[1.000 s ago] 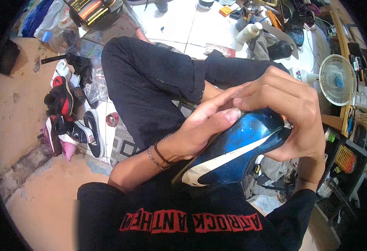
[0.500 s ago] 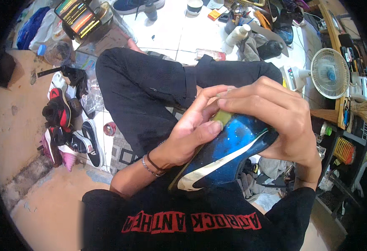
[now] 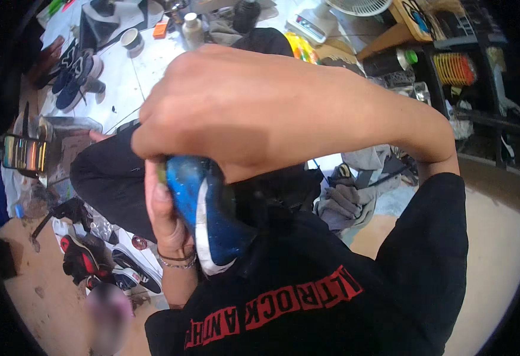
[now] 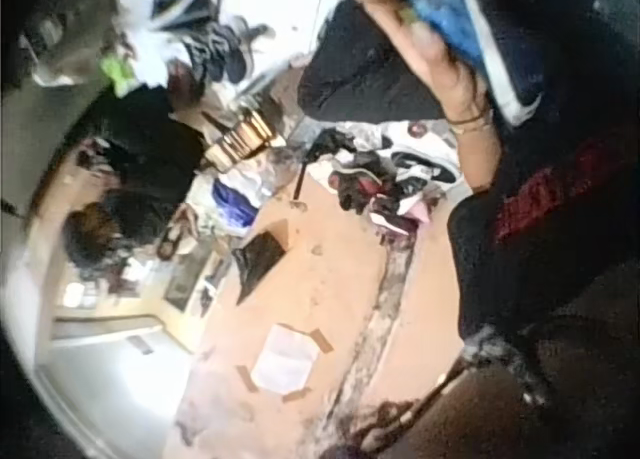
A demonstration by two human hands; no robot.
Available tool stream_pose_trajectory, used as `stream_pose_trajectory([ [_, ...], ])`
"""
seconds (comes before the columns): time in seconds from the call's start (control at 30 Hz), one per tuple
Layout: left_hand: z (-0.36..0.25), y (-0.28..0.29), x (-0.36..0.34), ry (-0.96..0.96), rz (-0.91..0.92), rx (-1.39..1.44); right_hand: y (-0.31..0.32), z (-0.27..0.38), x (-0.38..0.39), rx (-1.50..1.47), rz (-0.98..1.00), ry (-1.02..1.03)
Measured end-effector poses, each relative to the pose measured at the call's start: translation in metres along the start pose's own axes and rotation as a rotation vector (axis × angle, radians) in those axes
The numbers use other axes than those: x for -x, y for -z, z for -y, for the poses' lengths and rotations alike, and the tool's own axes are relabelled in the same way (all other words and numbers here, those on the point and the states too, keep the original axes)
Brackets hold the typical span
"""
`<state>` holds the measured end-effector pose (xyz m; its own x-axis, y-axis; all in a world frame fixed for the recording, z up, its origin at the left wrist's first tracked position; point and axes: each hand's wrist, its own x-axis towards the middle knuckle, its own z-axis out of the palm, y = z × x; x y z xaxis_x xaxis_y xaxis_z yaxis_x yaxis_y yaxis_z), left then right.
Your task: Repairing the sole and structure of a shoe using a clamp and other tools.
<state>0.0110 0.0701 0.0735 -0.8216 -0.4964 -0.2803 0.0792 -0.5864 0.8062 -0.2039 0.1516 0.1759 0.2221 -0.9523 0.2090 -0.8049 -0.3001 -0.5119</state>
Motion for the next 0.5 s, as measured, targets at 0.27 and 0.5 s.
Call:
stream_pose_trajectory([
  [0.27, -0.023, 0.035, -0.035, -0.226, 0.11, 0.326, 0.054, -0.016, 0.129, -0.079, -0.234, -0.336],
  [0.5, -0.049, 0.11, -0.082, -0.261, 0.363, 0.517, -0.117, -0.079, 0.379, 0.219, -0.401, -1.483],
])
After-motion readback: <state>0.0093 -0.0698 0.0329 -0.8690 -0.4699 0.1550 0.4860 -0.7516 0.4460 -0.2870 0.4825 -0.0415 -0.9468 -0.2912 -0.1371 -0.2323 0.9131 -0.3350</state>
